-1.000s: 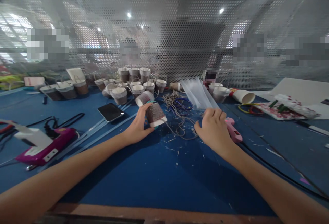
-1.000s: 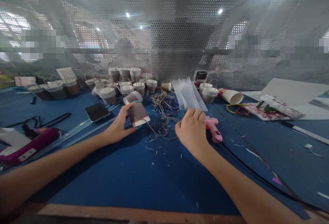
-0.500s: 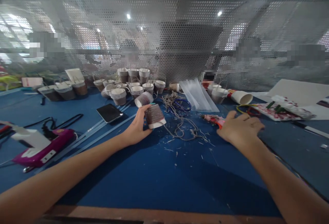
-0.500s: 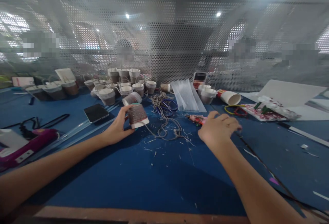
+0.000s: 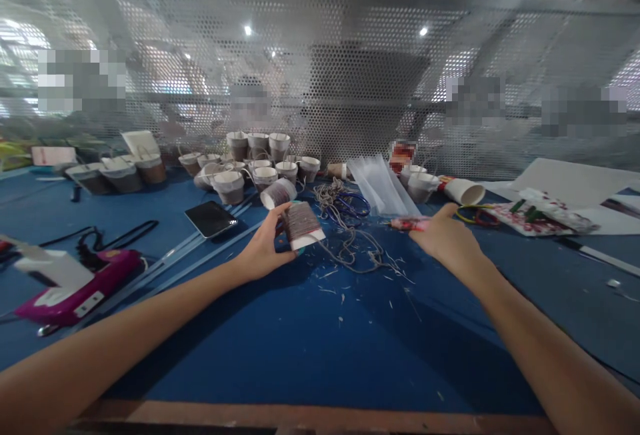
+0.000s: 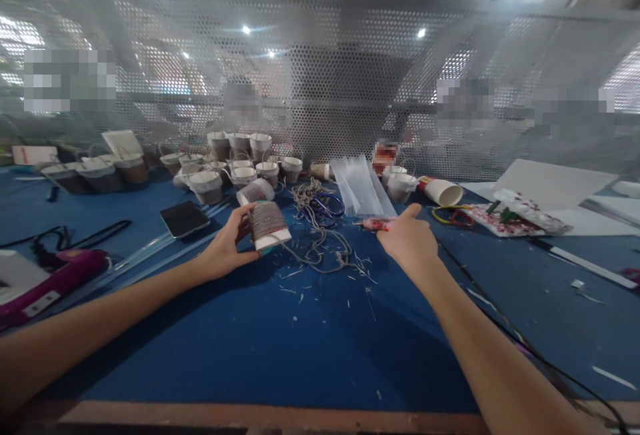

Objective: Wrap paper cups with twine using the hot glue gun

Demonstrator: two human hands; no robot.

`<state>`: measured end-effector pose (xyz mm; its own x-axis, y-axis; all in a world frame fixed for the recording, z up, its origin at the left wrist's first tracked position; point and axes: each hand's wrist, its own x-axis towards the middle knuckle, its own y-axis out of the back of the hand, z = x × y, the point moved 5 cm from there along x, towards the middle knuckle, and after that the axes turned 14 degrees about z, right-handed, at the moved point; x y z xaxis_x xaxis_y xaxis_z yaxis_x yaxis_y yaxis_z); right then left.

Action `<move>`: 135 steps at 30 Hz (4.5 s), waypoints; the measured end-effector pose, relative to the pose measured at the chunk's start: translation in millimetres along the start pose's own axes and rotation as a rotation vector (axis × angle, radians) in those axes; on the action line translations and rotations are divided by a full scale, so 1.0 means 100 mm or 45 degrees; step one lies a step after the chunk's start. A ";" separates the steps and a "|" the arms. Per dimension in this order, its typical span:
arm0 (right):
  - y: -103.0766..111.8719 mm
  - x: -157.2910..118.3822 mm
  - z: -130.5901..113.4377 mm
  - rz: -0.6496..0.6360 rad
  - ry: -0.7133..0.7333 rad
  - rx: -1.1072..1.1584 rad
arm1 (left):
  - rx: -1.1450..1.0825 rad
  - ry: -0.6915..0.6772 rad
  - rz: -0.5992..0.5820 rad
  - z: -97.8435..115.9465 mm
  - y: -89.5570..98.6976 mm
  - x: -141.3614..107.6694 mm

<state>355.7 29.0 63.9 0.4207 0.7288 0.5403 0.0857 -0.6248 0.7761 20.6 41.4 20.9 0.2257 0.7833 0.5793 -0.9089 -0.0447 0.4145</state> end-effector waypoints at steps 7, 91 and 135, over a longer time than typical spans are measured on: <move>0.24 -0.33 -0.51 0.220 0.217 0.479 | 0.057 0.010 -0.061 -0.05 -0.02 0.00; 0.11 -0.64 -0.71 0.345 0.896 0.378 | 0.089 0.150 0.012 0.00 0.01 0.04; 0.21 -1.15 -1.02 -0.764 0.823 1.292 | 0.168 -0.038 0.111 0.05 0.05 0.02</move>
<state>217.3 -39.3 51.5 -0.3917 0.7859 0.4784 0.8499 0.1100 0.5153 18.7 39.8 27.4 0.1600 0.7542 0.6369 -0.8719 -0.1945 0.4494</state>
